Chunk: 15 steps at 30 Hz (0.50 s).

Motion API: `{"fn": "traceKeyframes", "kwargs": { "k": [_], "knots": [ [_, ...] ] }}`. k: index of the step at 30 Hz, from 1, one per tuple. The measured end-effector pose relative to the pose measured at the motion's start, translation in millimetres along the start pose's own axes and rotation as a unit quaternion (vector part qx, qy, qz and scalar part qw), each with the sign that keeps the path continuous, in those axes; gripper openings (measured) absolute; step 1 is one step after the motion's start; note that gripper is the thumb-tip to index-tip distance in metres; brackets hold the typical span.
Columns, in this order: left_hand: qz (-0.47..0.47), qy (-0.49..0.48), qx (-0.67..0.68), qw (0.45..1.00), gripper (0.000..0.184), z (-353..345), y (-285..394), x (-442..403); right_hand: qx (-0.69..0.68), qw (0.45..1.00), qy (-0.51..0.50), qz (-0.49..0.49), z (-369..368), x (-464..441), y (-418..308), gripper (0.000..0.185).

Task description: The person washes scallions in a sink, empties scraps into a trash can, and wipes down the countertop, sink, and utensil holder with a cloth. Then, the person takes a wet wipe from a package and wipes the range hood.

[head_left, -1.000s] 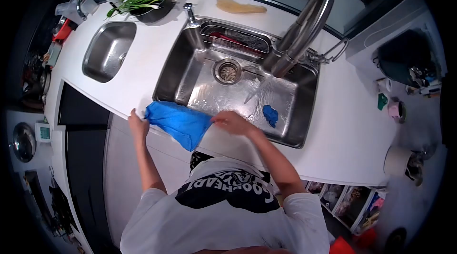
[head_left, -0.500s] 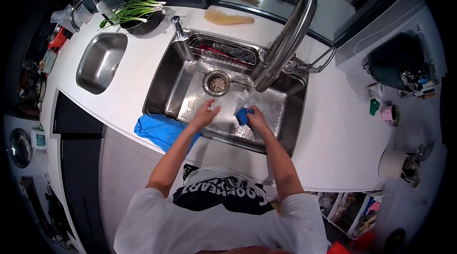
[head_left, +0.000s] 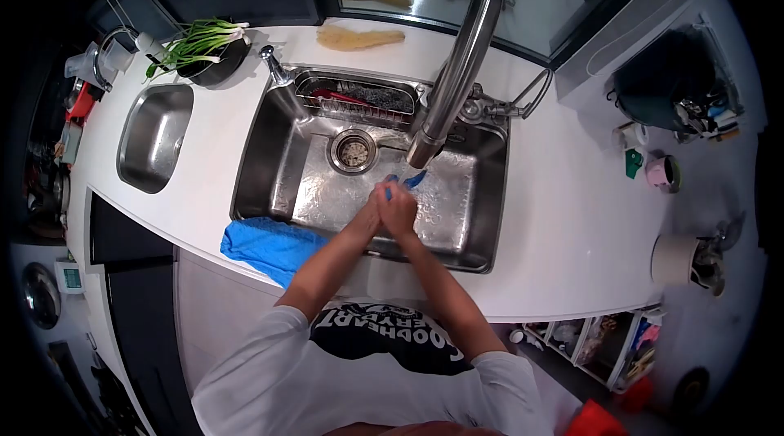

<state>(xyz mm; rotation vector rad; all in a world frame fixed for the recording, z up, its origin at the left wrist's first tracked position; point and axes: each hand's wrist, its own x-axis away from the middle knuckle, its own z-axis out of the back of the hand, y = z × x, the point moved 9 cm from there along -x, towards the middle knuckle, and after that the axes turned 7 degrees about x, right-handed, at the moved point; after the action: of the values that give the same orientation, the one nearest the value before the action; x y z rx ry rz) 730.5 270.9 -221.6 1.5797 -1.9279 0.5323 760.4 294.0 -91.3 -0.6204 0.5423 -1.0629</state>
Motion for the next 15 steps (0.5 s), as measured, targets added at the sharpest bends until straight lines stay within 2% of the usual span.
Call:
{"fn": "traceKeyframes", "kwargs": {
  "k": [2, 5, 7, 8, 11, 12, 15],
  "knots": [
    [-0.037, -0.011, 0.001, 0.999, 0.030, -7, -3, 2, 0.007, 0.998, -0.003, -0.064, 3, -19, 35, 0.037],
    [-0.099, 0.001, -0.051, 0.994, 0.033, -3, 5, -15, -0.005, 0.987, 0.017, -0.161, 7, -32, 63, 0.044],
    [-0.050, -0.029, -0.009, 0.998, 0.023, -1, 5, -20, 0.003, 0.977, 0.048, -0.210, 1, -19, 67, 0.045],
    [-0.026, -0.045, 0.012, 0.999, 0.018, -1, 5, -22, 0.022, 0.985, 0.008, -0.172, -9, -13, 58, 0.042],
    [0.018, -0.050, 0.032, 0.998, 0.025, 3, 0, -19, 0.063, 0.997, 0.032, 0.003, 13, 11, -28, 0.041],
    [0.019, -0.044, 0.024, 0.999, 0.027, 5, 1, -19, 0.040, 0.999, 0.013, -0.029, 11, 7, -21, 0.041],
    [-0.012, -0.004, -0.027, 1.000, 0.034, 24, 7, -23, 0.105, 0.977, -0.016, -0.185, 1, -20, 45, 0.034]
  ]
}}
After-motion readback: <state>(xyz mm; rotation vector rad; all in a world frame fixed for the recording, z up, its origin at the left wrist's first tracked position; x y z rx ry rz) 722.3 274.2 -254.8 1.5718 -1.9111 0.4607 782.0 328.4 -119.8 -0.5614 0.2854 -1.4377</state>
